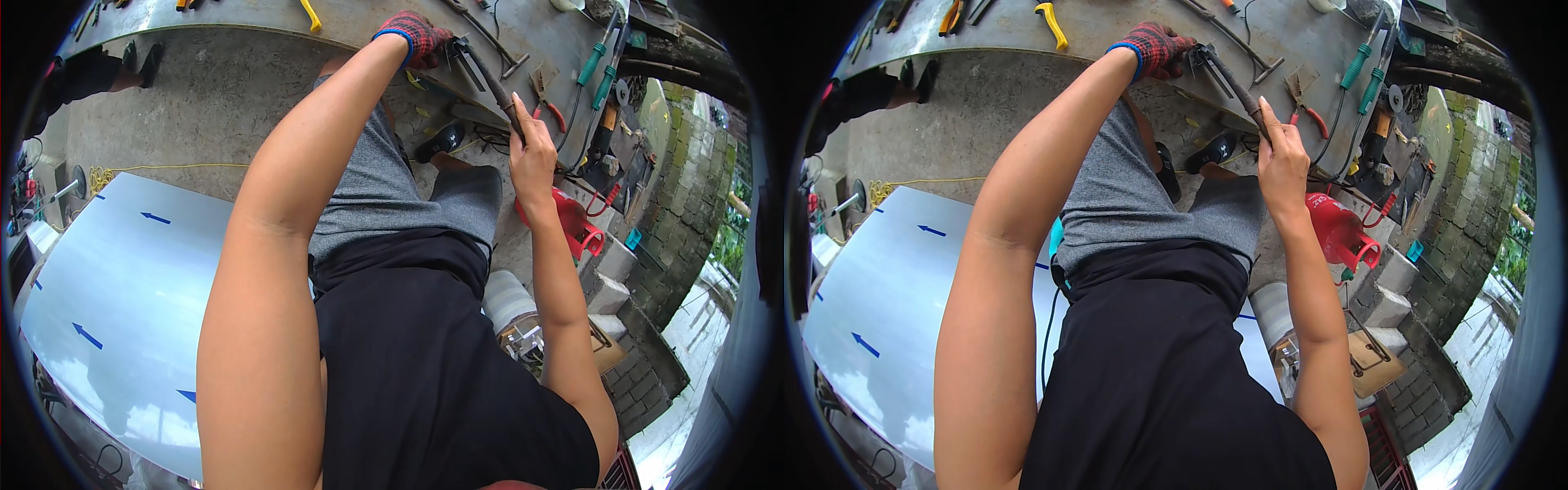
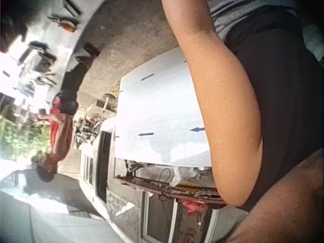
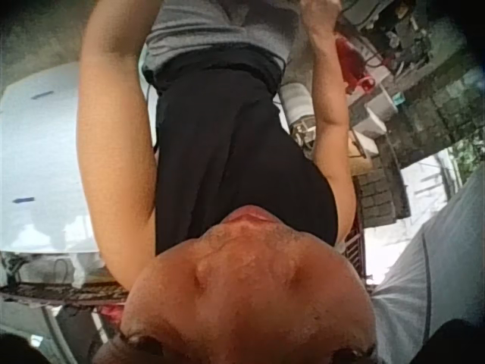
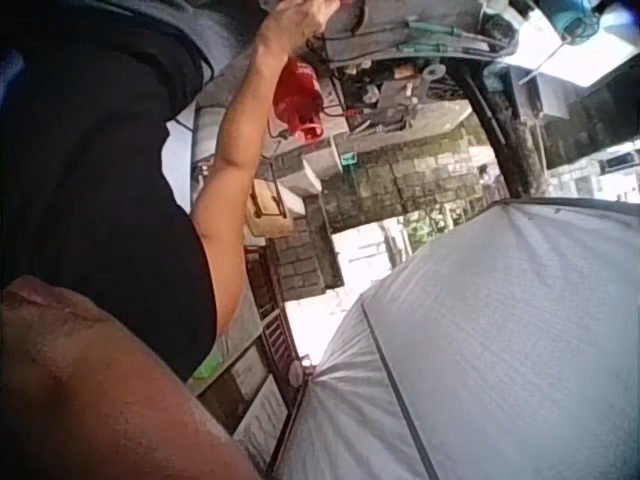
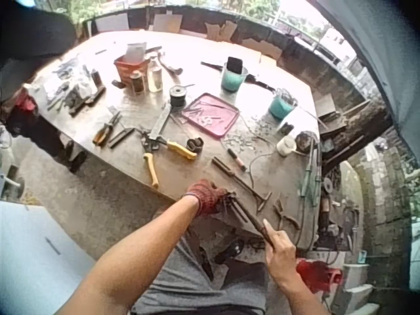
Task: The person assembles small metal components on a workbench, using a metal rod to tap and adjust the fit of a cylindrical piece. They repeatedly pick up, align, and tap the parts, occasionally using pliers to hold the assembly steady. The process involves iterative adjustments and checking the alignment of the metal pieces.
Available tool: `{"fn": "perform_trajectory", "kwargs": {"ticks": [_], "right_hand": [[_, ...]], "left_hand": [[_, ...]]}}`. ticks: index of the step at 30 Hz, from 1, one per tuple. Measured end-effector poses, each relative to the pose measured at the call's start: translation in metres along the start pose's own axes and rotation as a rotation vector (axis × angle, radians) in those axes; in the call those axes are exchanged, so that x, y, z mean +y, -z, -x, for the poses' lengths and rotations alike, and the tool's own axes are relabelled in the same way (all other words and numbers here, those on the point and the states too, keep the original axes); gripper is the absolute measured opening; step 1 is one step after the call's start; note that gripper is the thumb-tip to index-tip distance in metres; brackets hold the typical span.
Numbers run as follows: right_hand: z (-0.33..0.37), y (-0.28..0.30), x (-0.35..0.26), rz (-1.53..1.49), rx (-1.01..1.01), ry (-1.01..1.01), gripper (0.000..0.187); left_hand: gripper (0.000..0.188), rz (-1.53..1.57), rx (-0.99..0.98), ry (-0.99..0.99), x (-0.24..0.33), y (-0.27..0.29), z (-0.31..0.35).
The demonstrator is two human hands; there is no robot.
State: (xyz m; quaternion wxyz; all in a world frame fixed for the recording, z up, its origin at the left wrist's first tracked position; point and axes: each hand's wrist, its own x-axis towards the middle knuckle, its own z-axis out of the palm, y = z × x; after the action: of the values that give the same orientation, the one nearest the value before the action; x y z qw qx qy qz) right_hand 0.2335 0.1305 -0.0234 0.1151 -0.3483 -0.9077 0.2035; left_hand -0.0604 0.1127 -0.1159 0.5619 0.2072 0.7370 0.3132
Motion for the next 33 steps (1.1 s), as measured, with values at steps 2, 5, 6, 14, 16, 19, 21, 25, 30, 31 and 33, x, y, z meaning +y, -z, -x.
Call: {"fn": "perform_trajectory", "kwargs": {"ticks": [2, 5, 6, 14, 16, 19, 21, 25, 30, 31, 33], "right_hand": [[0.001, -0.002, -0.001, 0.004, 0.004, -0.003, 0.068], [0.001, -0.003, -0.001, 0.024, -0.005, -0.012, 0.069], [-0.001, -0.001, -0.003, 0.035, -0.012, -0.016, 0.068], [-0.012, 0.013, -0.005, 0.072, -0.054, 0.018, 0.066], [-0.014, 0.014, 0.0, 0.069, -0.043, 0.044, 0.065], [-0.007, 0.018, -0.004, 0.026, -0.047, -0.011, 0.065], [-0.004, 0.023, -0.005, -0.059, -0.009, -0.029, 0.064], [0.001, 0.042, -0.014, -0.193, 0.018, -0.15, 0.062], [0.011, 0.047, 0.001, -0.343, 0.104, -0.245, 0.059], [0.014, 0.046, 0.006, -0.39, 0.122, -0.274, 0.059], [0.021, 0.046, 0.014, -0.439, 0.11, -0.359, 0.057]], "left_hand": [[0.045, -0.012, -0.002, -0.009, -0.001, 0.0, -0.003], [0.045, -0.016, -0.011, -0.001, -0.001, 0.0, -0.002], [0.045, -0.026, -0.014, -0.013, -0.001, 0.0, -0.001], [0.044, 0.01, -0.04, -0.023, -0.003, 0.002, -0.003], [0.044, 0.023, -0.036, -0.006, -0.004, 0.001, -0.003], [0.042, 0.067, -0.039, 0.02, 0.0, 0.001, 0.0], [0.041, 0.094, -0.036, 0.02, 0.0, 0.001, 0.004], [0.039, 0.147, -0.04, 0.007, 0.007, 0.005, 0.014], [0.044, 0.207, -0.042, 0.045, 0.012, 0.006, 0.023], [0.044, 0.19, -0.048, 0.054, 0.014, 0.006, 0.023], [0.043, 0.178, -0.04, 0.07, 0.016, 0.006, 0.024]]}}
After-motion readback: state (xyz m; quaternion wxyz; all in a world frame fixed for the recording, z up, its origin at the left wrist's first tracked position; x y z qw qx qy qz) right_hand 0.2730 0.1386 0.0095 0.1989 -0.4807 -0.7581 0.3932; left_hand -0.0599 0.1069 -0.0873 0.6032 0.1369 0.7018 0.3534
